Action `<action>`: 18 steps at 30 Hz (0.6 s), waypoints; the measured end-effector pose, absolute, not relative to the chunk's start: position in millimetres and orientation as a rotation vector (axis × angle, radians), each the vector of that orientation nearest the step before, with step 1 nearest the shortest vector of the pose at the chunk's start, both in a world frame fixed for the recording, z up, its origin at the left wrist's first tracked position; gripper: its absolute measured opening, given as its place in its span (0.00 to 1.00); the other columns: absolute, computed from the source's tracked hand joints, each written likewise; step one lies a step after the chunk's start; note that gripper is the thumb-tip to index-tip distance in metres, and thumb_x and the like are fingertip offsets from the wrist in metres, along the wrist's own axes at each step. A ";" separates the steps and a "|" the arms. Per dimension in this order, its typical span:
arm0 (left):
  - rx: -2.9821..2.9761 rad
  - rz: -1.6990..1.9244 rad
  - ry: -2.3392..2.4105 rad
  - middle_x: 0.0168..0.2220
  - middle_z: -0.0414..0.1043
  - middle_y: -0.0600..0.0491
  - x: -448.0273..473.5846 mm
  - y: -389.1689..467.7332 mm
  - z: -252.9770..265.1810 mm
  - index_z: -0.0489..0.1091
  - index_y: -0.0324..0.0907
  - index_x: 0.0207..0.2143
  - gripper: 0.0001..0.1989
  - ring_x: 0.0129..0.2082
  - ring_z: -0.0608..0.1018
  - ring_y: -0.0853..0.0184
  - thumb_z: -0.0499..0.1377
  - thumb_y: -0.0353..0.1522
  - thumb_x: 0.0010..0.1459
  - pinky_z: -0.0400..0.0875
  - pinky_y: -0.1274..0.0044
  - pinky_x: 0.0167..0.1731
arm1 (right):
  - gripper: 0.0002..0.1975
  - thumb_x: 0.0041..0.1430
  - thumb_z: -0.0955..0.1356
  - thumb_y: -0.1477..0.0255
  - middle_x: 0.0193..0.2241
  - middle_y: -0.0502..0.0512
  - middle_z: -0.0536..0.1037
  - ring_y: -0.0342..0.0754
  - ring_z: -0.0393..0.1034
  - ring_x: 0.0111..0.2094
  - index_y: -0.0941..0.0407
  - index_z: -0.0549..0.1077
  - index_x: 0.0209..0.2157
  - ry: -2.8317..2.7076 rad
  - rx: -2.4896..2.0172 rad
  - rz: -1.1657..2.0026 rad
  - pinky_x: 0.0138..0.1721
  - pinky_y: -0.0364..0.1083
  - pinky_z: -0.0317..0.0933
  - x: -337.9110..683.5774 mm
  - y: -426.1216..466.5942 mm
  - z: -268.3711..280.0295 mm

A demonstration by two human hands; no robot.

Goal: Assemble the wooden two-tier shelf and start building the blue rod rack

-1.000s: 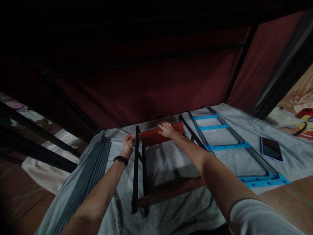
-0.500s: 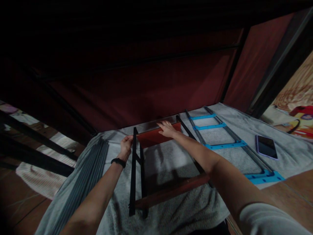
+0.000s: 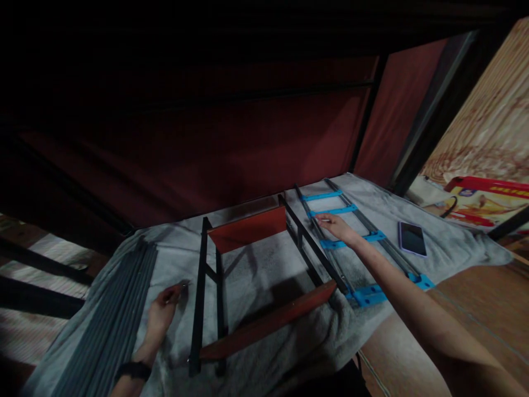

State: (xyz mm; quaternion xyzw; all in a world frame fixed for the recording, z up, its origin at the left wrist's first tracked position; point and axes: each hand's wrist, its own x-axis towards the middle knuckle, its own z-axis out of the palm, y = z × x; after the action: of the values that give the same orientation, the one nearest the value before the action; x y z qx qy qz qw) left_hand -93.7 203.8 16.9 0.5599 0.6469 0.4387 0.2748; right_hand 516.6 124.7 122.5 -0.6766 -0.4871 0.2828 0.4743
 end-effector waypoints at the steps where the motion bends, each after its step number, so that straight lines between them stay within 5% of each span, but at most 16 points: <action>1: 1.621 1.139 1.777 0.37 0.79 0.45 -102.2 193.9 8.0 0.76 0.47 0.31 0.16 0.41 0.80 0.48 0.60 0.47 0.45 0.74 0.57 0.46 | 0.25 0.46 0.76 0.54 0.45 0.59 0.82 0.57 0.76 0.48 0.55 0.81 0.43 -1.111 -1.621 0.779 0.57 0.57 0.66 519.9 106.9 115.0; 5: 1.967 0.991 1.816 0.47 0.77 0.42 -111.3 165.5 -7.6 0.77 0.47 0.42 0.19 0.49 0.78 0.45 0.55 0.44 0.53 0.71 0.55 0.55 | 0.29 0.37 0.80 0.51 0.43 0.59 0.83 0.56 0.78 0.44 0.54 0.83 0.40 -0.940 -1.543 0.977 0.50 0.54 0.72 511.8 52.2 93.7; 10: 2.193 0.772 1.757 0.58 0.72 0.42 -85.2 169.7 6.7 0.72 0.45 0.56 0.25 0.59 0.73 0.49 0.49 0.43 0.62 0.67 0.60 0.61 | 0.29 0.39 0.79 0.48 0.43 0.58 0.84 0.54 0.79 0.43 0.52 0.83 0.40 -0.829 -1.489 0.978 0.49 0.52 0.73 488.4 26.7 87.2; 14: 2.091 0.694 1.728 0.58 0.72 0.40 -51.9 184.7 31.7 0.73 0.41 0.55 0.23 0.60 0.71 0.47 0.51 0.38 0.62 0.63 0.56 0.63 | 0.30 0.41 0.77 0.45 0.42 0.57 0.84 0.53 0.78 0.42 0.52 0.83 0.41 -0.830 -1.500 0.944 0.50 0.53 0.71 475.1 12.6 85.7; 18: 1.660 1.079 1.620 0.54 0.74 0.43 -24.4 179.0 59.6 0.76 0.45 0.50 0.16 0.55 0.75 0.50 0.62 0.37 0.61 0.71 0.59 0.56 | 0.29 0.42 0.76 0.44 0.43 0.58 0.84 0.57 0.78 0.45 0.51 0.83 0.40 -0.881 -1.552 0.863 0.53 0.56 0.70 468.8 -14.7 80.6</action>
State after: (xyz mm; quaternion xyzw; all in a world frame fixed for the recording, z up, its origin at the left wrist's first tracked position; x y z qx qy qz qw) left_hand -24.4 179.0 59.6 0.6214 0.6066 0.4039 0.2876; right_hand 468.8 -14.7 80.6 -0.6550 -0.3719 0.3643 0.5477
